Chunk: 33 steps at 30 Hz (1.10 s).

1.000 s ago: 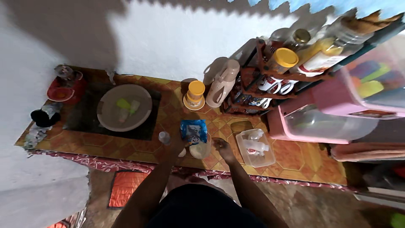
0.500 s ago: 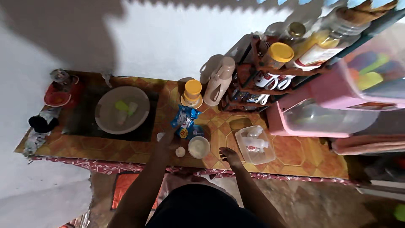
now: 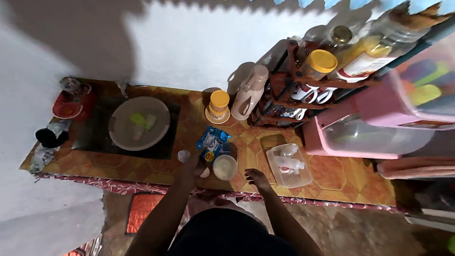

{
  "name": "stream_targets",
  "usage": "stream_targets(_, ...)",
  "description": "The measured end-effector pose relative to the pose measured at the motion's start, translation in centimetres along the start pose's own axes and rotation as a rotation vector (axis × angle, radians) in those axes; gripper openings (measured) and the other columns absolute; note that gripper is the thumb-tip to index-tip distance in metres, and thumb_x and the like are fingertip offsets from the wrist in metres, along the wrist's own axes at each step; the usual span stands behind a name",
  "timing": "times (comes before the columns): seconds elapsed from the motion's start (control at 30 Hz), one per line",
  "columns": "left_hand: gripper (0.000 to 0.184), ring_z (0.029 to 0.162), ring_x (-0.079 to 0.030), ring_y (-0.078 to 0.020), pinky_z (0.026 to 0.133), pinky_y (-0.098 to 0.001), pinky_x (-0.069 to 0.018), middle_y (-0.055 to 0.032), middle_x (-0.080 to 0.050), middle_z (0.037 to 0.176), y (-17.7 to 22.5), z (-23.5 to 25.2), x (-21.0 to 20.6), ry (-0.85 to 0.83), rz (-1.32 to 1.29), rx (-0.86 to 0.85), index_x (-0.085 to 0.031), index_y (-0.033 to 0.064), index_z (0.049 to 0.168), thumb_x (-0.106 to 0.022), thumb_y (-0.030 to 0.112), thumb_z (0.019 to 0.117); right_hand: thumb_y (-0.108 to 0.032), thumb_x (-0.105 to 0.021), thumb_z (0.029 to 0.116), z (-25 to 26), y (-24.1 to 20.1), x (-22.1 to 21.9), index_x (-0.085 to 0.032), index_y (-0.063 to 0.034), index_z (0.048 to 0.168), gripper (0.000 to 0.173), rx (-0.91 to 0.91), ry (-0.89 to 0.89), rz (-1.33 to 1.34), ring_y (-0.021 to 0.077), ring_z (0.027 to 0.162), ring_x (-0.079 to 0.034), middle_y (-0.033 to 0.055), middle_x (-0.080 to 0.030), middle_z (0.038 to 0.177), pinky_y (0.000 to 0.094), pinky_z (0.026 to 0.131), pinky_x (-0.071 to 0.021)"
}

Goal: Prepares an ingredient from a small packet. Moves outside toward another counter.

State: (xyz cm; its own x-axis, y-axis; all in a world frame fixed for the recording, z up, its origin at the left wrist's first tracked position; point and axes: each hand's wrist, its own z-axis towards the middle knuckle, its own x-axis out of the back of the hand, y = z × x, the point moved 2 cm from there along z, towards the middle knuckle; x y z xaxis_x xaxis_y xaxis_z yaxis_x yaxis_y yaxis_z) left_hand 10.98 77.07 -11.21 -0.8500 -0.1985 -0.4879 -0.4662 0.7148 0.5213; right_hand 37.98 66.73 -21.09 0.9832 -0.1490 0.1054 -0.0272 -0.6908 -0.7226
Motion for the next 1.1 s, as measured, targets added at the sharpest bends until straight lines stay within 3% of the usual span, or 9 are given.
stream_targets(0.2,0.027,0.085,-0.069,-0.0148,0.074,-0.0289,-0.0595,-0.0086,-0.068,0.099,1.7,-1.3,-0.9,-0.025,0.032,-0.017,-0.056,0.0037,0.122,-0.044,0.025,0.1095,-0.017,-0.052,0.1078,-0.5,-0.9,-0.3,-0.063,0.0010,0.125,0.028,0.009,-0.015,0.014,0.0127,0.078,-0.063,0.0104,-0.069,0.102,0.0283,0.066,-0.0512)
stream_targets(0.27,0.030,0.090,-0.069,-0.0180,0.079,-0.0338,-0.0596,-0.0110,-0.068,0.105,1.8,-1.2,-1.0,-0.023,0.111,-0.025,-0.053,0.0029,0.129,-0.044,0.025,0.1097,-0.018,-0.052,0.1081,-1.0,-2.2,-0.4,-0.063,0.0018,0.126,0.029,0.063,-0.010,0.012,0.0132,0.081,-0.064,0.0110,-0.068,0.104,0.0291,0.068,-0.0522)
stream_targets(0.37,0.041,0.097,-0.069,-0.0213,0.081,-0.0368,-0.0603,-0.0166,-0.065,0.117,1.8,-1.3,-0.6,0.052,0.421,-0.119,-0.045,0.0007,0.142,-0.051,0.023,0.1085,-0.018,-0.052,0.1075,-2.1,-4.6,-0.7,-0.063,0.0021,0.126,0.030,0.180,-0.023,0.028,0.0133,0.084,-0.065,0.0108,-0.069,0.106,0.0292,0.070,-0.0539)
stream_targets(0.5,0.049,0.101,-0.071,-0.0254,0.082,-0.0409,-0.0623,-0.0230,-0.063,0.125,1.3,-1.4,-0.3,0.050,0.798,-0.260,-0.045,-0.0022,0.145,-0.060,0.021,0.1050,-0.016,-0.055,0.1059,-3.3,-7.1,-1.6,-0.054,0.0005,0.139,0.037,0.231,-0.194,0.014,0.0163,0.092,-0.070,0.0119,-0.070,0.115,0.0324,0.077,-0.0588)
stream_targets(0.57,0.053,0.102,-0.071,-0.0249,0.084,-0.0408,-0.0624,-0.0221,-0.063,0.125,0.7,-1.2,-0.1,0.017,0.917,-0.301,-0.043,-0.0023,0.146,-0.062,0.024,0.1041,-0.008,-0.063,0.1001,-3.3,-7.3,-2.6,-0.052,0.0033,0.140,0.043,0.233,-0.215,0.008,0.0168,0.089,-0.071,0.0126,-0.072,0.109,0.0330,0.077,-0.0598)
stream_targets(0.73,0.057,0.114,-0.067,-0.0242,0.102,-0.0411,-0.0543,-0.0206,-0.066,0.126,-0.4,-1.0,0.7,-0.009,1.112,-0.401,-0.048,-0.0038,0.144,-0.067,0.028,0.1004,0.000,-0.069,0.0944,-2.1,-6.5,-4.2,-0.063,0.0067,0.121,0.028,0.288,-0.085,-0.043,0.0127,0.079,-0.069,0.0120,-0.071,0.100,0.0281,0.071,-0.0589)
stream_targets(0.87,0.056,0.123,-0.064,-0.0249,0.108,-0.0406,-0.0494,-0.0217,-0.064,0.132,-0.7,-1.3,1.3,-0.069,1.202,-0.472,-0.049,-0.0044,0.144,-0.065,0.027,0.1013,-0.002,-0.065,0.0966,-1.7,-6.3,-4.3,-0.068,0.0061,0.117,0.023,0.351,0.011,-0.275,0.0137,0.079,-0.069,0.0143,-0.072,0.101,0.0301,0.075,-0.0583)
stream_targets(0.93,0.055,0.123,-0.064,-0.0246,0.108,-0.0404,-0.0502,-0.0209,-0.064,0.133,-0.9,-1.3,1.5,-0.071,1.236,-0.464,-0.049,-0.0030,0.145,-0.065,0.028,0.1020,-0.003,-0.064,0.0976,-1.5,-6.4,-4.7,-0.069,0.0064,0.119,0.023,0.361,0.034,-0.341,0.0176,0.082,-0.070,0.0165,-0.073,0.103,0.0335,0.080,-0.0588)
stream_targets(1.1,0.057,0.122,-0.064,-0.0240,0.107,-0.0402,-0.0510,-0.0193,-0.063,0.136,-1.3,-1.8,0.8,-0.066,1.287,-0.456,-0.044,0.0011,0.150,-0.063,0.027,0.1030,0.000,-0.070,0.0918,-0.7,-5.8,-5.4,-0.054,0.0039,0.135,0.047,0.339,0.105,-0.241,0.0165,0.074,-0.069,0.0137,-0.072,0.093,0.0343,0.072,-0.0583)
